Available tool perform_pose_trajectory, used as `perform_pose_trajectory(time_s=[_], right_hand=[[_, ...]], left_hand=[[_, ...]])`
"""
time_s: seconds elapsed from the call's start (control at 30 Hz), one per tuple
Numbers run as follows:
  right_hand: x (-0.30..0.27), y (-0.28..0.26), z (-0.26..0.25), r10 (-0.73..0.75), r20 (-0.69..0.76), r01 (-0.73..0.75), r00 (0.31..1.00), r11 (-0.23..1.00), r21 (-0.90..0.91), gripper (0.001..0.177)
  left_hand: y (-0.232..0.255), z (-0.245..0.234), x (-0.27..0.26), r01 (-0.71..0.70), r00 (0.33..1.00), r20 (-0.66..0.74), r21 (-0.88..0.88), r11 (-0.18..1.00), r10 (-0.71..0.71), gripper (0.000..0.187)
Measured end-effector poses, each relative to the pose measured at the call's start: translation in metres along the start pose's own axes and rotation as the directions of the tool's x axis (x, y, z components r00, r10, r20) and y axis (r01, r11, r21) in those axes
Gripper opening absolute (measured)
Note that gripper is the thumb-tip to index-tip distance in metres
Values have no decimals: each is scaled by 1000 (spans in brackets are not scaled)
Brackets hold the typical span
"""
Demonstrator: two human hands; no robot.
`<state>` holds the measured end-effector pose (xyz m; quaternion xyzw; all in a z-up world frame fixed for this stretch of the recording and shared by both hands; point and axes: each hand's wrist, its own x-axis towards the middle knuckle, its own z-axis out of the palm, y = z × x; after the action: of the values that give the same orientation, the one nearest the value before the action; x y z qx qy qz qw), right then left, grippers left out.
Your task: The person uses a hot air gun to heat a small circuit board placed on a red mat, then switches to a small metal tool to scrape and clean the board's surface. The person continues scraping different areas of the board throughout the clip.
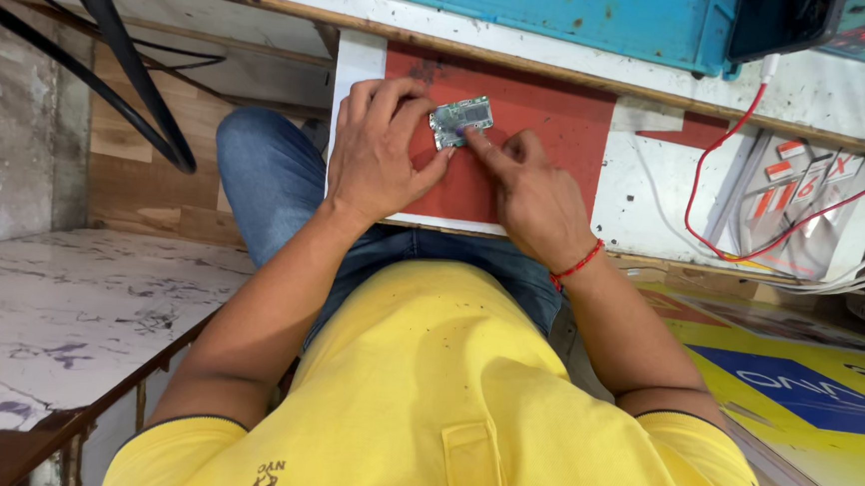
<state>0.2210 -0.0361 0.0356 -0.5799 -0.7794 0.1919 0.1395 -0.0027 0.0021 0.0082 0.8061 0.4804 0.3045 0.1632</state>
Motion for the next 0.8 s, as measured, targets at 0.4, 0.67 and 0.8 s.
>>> perform_pose_trajectory(time_s=[0.4,0.67,0.8], right_hand=[[-4,1,0,43,-87,-45,995,999,-23,56],[6,1,-7,115,-55,-117,992,992,-36,47],[4,3,2,74,-53,-73,996,997,19,47]], left_hand=[[2,5,1,7,1000,28,-4,1000,-7,47],[3,4,1,12,1000,9,1,1000,-12,47],[1,2,-1,14,1000,18,1,1000,-14,45]])
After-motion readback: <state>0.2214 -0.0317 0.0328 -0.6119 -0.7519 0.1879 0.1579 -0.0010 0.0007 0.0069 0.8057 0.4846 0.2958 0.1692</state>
